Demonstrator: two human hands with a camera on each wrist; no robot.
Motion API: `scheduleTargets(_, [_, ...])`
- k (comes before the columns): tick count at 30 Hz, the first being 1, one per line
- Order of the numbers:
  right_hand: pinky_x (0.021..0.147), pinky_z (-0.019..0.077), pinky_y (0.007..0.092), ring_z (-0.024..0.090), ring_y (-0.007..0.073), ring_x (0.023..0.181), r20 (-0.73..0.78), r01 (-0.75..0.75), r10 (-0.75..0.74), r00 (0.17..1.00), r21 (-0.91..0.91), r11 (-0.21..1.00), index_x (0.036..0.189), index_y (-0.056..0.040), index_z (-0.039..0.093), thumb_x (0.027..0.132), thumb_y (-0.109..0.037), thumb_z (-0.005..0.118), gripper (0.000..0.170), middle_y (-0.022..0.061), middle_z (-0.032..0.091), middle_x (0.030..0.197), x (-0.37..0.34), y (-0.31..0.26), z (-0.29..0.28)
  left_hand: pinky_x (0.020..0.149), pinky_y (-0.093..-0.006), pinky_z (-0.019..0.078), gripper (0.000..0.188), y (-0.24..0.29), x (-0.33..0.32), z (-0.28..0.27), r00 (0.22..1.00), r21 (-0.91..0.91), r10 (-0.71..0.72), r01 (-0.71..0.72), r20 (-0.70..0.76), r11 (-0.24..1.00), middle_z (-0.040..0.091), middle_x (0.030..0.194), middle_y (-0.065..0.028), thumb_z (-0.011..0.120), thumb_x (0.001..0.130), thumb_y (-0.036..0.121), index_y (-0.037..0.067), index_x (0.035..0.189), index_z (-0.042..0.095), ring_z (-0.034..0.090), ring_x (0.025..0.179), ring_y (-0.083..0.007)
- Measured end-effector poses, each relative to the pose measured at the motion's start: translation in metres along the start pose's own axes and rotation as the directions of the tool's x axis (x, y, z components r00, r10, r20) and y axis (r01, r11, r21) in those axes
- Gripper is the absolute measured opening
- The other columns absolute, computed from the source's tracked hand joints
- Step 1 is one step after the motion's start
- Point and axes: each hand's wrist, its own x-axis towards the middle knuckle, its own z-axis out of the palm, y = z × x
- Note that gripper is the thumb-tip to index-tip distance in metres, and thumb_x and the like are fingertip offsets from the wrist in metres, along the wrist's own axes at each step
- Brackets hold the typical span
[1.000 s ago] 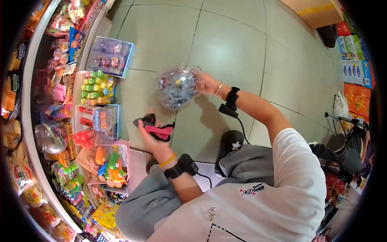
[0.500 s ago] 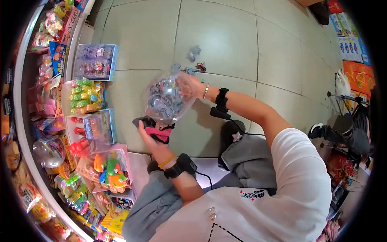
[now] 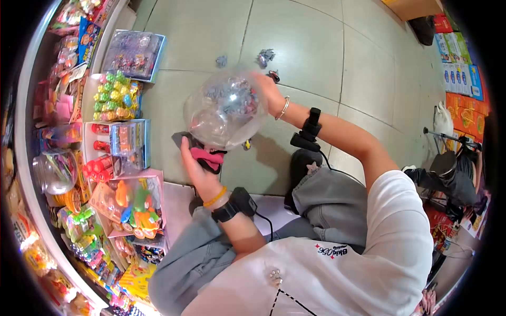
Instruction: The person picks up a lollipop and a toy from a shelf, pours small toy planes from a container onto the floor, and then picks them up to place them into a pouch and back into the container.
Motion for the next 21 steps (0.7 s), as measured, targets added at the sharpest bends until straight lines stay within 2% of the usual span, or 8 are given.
scheduleTargets(1, [0.076,0.0437,0.0245,0.054,0.0089,0.082,-0.033,0.028,-0.028,0.999,0.019,0.999,0.110,-0.0054,0.058,0.092,-0.023,0.044,0.028,0.0016,0.060,0.085,-0.001,-0.003,0.004,0.069,-0.0330,0.0437,0.045,0.003,-0.002,0.000,1.000,0.000,-0.004,0.004,-0.006,1.000,0.058,0.104,-0.0022,0.056,0.084,0.044,0.010,0.114,0.054,0.053,0.079,-0.0160])
scheduleTargets(4, [0.069,0.0453,0.0248,0.055,0.0096,0.074,0.060,-0.259,0.253,0.965,0.325,0.910,0.109,-0.0065,0.058,0.093,-0.022,0.045,0.026,0.0006,0.059,0.081,-0.004,-0.023,0.012,0.074,-0.0341,0.0444,0.043,0.009,-0.005,-0.008,1.000,-0.014,0.022,-0.023,-0.021,1.000,0.057,0.107,-0.0038,0.057,0.085,0.040,0.009,0.114,0.053,0.054,0.086,-0.0182])
scheduleTargets(6, [0.065,0.0456,0.0252,0.054,0.0100,0.069,0.310,-0.286,0.190,0.932,0.301,0.910,0.108,-0.0073,0.058,0.094,-0.024,0.045,0.025,-0.0006,0.059,0.079,0.000,-0.018,-0.004,0.084,-0.0375,0.0454,0.041,0.010,-0.003,-0.014,0.996,-0.046,0.087,-0.088,-0.025,0.995,0.056,0.109,-0.0081,0.060,0.085,0.033,0.006,0.114,0.053,0.056,0.098,-0.0228])
scheduleTargets(7, [0.062,0.0458,0.0254,0.053,0.0101,0.066,0.427,-0.295,0.154,0.891,0.288,0.911,0.107,-0.0077,0.057,0.094,-0.025,0.046,0.025,-0.0012,0.058,0.078,0.001,-0.017,-0.009,0.079,-0.0358,0.0451,0.042,0.012,-0.006,-0.012,0.993,-0.024,0.106,-0.107,-0.042,0.994,0.057,0.108,-0.0063,0.059,0.085,0.036,0.007,0.114,0.053,0.055,0.092,-0.0208])
scheduleTargets(10, [0.059,0.0449,0.0245,0.052,0.0096,0.063,0.343,-0.405,0.274,0.898,0.407,0.819,0.105,-0.0068,0.057,0.095,-0.025,0.044,0.024,-0.0012,0.057,0.076,0.003,-0.030,-0.004,0.068,-0.0322,0.0446,0.043,0.019,-0.023,0.003,0.990,-0.018,0.136,-0.137,-0.034,0.990,0.058,0.110,-0.0036,0.057,0.085,0.042,0.011,0.114,0.054,0.053,0.078,-0.0167])
scheduleTargets(14, [0.059,0.0440,0.0256,0.050,0.0081,0.063,0.325,0.195,-0.201,0.924,0.050,0.980,0.098,-0.0067,0.058,0.095,-0.020,0.045,0.019,-0.0007,0.056,0.075,0.028,-0.071,0.000,0.066,-0.0305,0.0455,0.040,0.025,-0.025,-0.005,0.984,-0.168,0.173,-0.165,0.038,0.972,0.056,0.120,-0.0079,0.053,0.087,0.040,0.008,0.112,0.051,0.049,0.070,-0.0147])
scheduleTargets(18, [0.065,0.0441,0.0250,0.050,0.0081,0.066,0.368,0.639,-0.599,0.711,0.015,0.769,0.090,-0.0078,0.058,0.095,-0.021,0.047,0.018,-0.0006,0.055,0.073,0.041,-0.141,0.038,0.068,-0.0320,0.0468,0.043,0.026,-0.015,-0.017,0.967,-0.176,0.255,-0.255,-0.025,0.951,0.060,0.102,-0.0106,0.053,0.087,0.039,0.003,0.111,0.049,0.052,0.072,-0.0179])
scheduleTargets(21, [0.075,0.0445,0.0290,0.055,0.0131,0.072,0.421,0.734,-0.606,0.675,-0.295,0.612,0.090,-0.0091,0.058,0.091,-0.022,0.052,0.014,0.0009,0.057,0.073,0.072,-0.119,0.064,0.071,-0.0351,0.0485,0.045,0.021,0.001,-0.036,0.974,-0.181,0.216,-0.226,-0.074,0.957,0.059,0.098,-0.0133,0.054,0.088,0.038,0.002,0.114,0.049,0.058,0.082,-0.0237])
